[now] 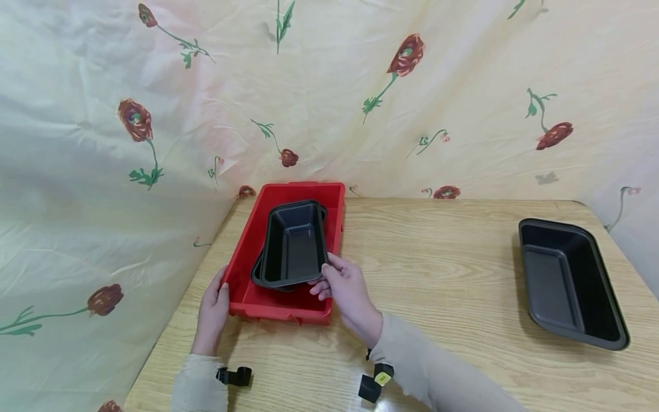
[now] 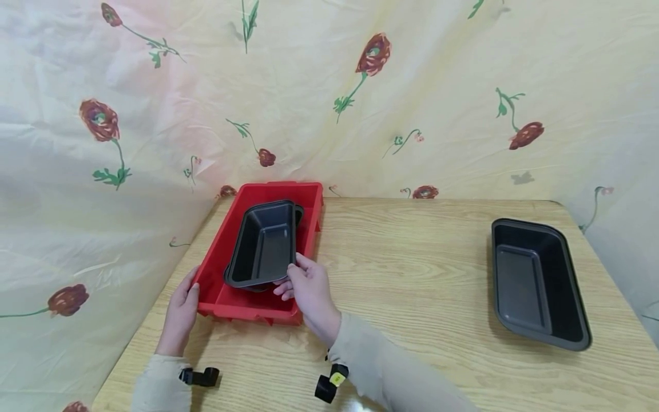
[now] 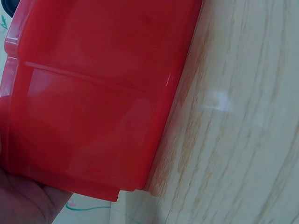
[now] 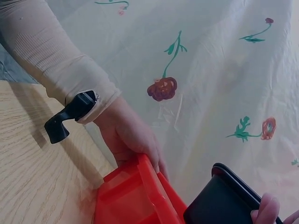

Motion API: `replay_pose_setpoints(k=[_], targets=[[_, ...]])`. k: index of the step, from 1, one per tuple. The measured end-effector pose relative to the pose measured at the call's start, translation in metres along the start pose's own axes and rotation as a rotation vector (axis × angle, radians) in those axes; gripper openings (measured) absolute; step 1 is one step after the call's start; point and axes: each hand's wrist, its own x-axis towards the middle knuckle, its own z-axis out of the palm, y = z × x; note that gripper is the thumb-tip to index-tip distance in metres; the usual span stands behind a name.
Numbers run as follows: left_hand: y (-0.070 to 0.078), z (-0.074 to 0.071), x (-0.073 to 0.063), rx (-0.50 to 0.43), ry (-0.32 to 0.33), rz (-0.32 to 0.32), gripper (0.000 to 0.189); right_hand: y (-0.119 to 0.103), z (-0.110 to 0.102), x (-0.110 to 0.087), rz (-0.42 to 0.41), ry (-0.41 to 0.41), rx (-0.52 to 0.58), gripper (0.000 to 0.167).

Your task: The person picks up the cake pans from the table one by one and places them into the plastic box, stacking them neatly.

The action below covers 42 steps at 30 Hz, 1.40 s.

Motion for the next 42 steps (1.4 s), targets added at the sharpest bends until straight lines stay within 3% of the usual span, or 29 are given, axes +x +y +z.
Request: replay_pose_setpoints(k=[11,42], targets=[[0.002,0.001,-0.001,0.0,0.002,0.012,0.048,0.002,0.004,0.005,0.023,-0.005,-0.006,0.039],[-0.001,0.001,0.001,-0.018,0.01,0.038,0.048,0.009,0.021,0.015,-0.02,-0.019,-0.025,0.033]])
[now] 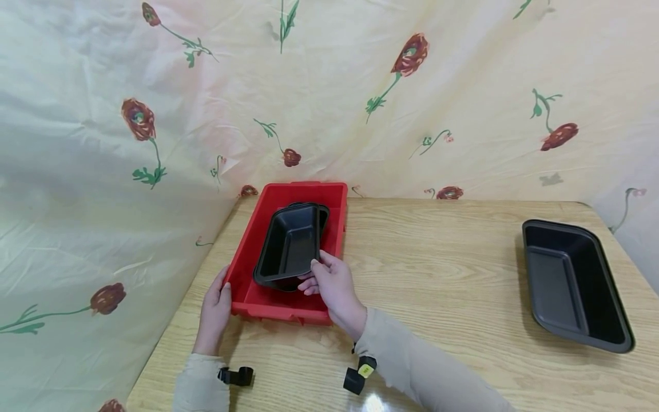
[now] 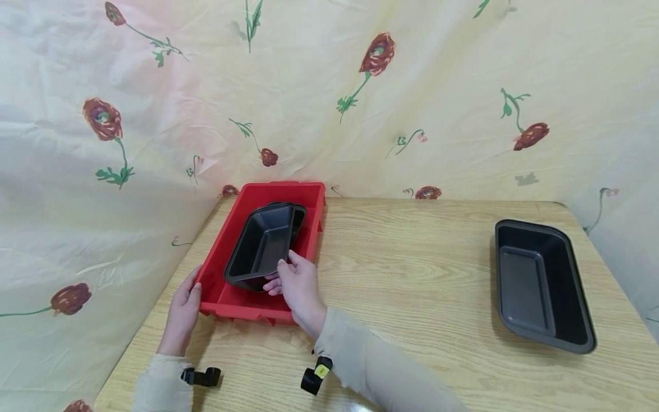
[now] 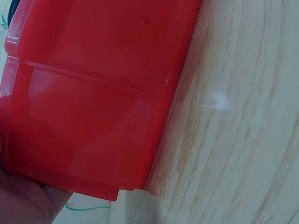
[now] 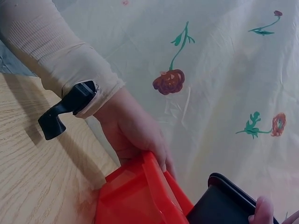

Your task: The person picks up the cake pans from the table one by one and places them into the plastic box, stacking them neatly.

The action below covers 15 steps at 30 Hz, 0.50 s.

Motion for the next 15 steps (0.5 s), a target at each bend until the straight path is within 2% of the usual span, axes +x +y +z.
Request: replay_pose_setpoints(k=[15], targets=[[0.0009,0.0004,-0.0018,0.003,0.005,-0.009,0.048,0.0021,0.0027,0.0021,0.032,0.006,-0.018,0.032]])
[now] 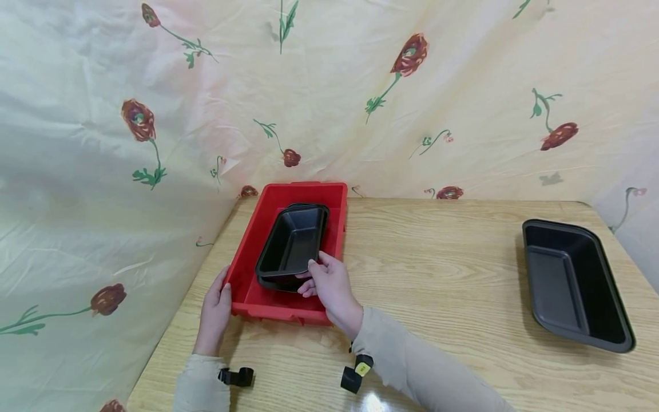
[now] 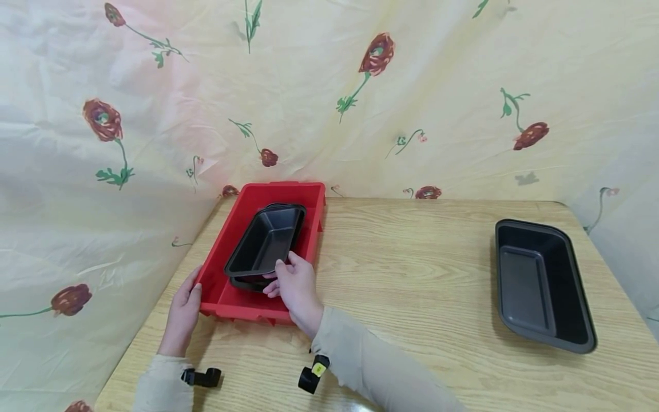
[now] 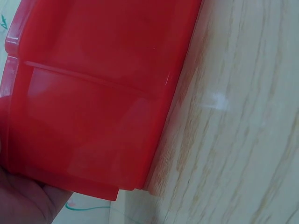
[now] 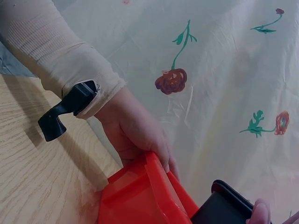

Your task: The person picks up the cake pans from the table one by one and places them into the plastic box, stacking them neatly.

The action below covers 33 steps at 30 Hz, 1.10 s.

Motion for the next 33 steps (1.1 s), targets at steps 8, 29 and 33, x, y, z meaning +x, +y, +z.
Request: replay_pose_setpoints(k=[8,29,33], targets=[[-0.0007,-0.0006,0.0009,-0.003,-0.017,0.006,0.048,-0.0008,-0.0009,-0.0001,0.035,-0.019,-0.055,0.033],[-0.0011,-0.0003,0.001,0.012,-0.008,0.005,0.048,-0.0027,0.0009,-0.0047,0.205,-0.084,-0.142,0.071],[-0.0006,0.0001,0.0007,0.004,-0.006,0.0,0.048,-0.0035,0.0004,-0.0063,0.244,-0.117,-0.139,0.06]])
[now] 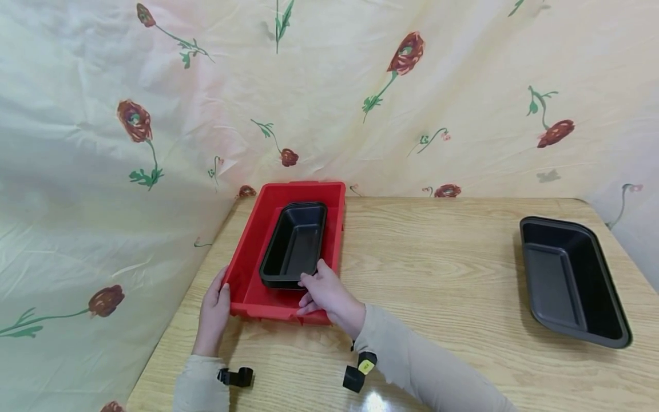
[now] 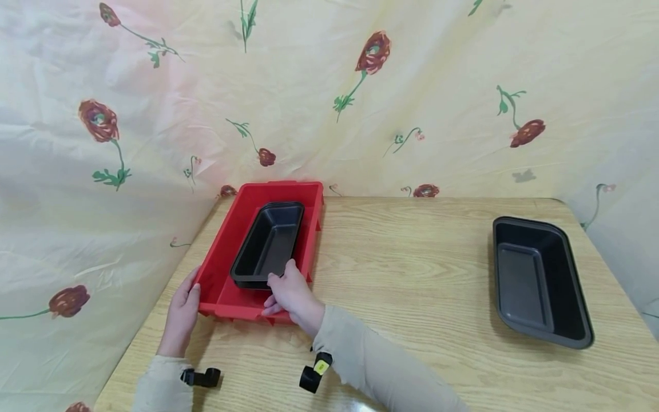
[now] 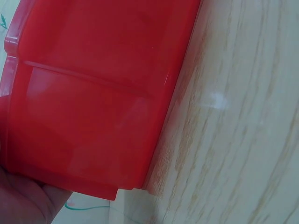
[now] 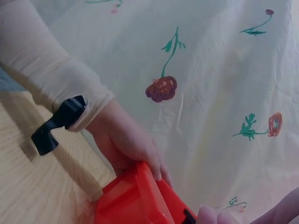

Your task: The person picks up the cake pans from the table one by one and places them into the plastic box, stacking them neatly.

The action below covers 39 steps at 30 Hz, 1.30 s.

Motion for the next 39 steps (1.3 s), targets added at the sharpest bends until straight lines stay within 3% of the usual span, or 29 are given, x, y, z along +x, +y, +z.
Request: replay_pose_setpoints(k=[3,11,22,27,36,39], targets=[[0.0,0.0,-0.001,-0.009,0.0,-0.009,0.049,-0.001,0.0,-0.002,0.034,-0.021,0.013,0.052],[0.0,0.0,-0.002,-0.012,-0.007,-0.003,0.049,-0.001,-0.001,-0.007,0.078,-0.04,0.054,0.062],[0.0,-0.001,-0.002,-0.009,-0.006,-0.018,0.049,0.0,-0.002,-0.01,0.101,-0.061,0.084,0.054],[0.0,-0.001,-0.002,-0.01,-0.004,-0.024,0.049,0.0,-0.003,-0.012,0.097,-0.064,0.071,0.043],[0.0,0.001,-0.002,-0.003,0.006,-0.031,0.049,-0.001,-0.006,-0.018,0.057,-0.095,0.032,0.04],[-0.001,0.001,-0.002,0.005,0.014,-0.033,0.048,-0.001,-0.008,-0.022,0.019,-0.097,-0.004,0.054]])
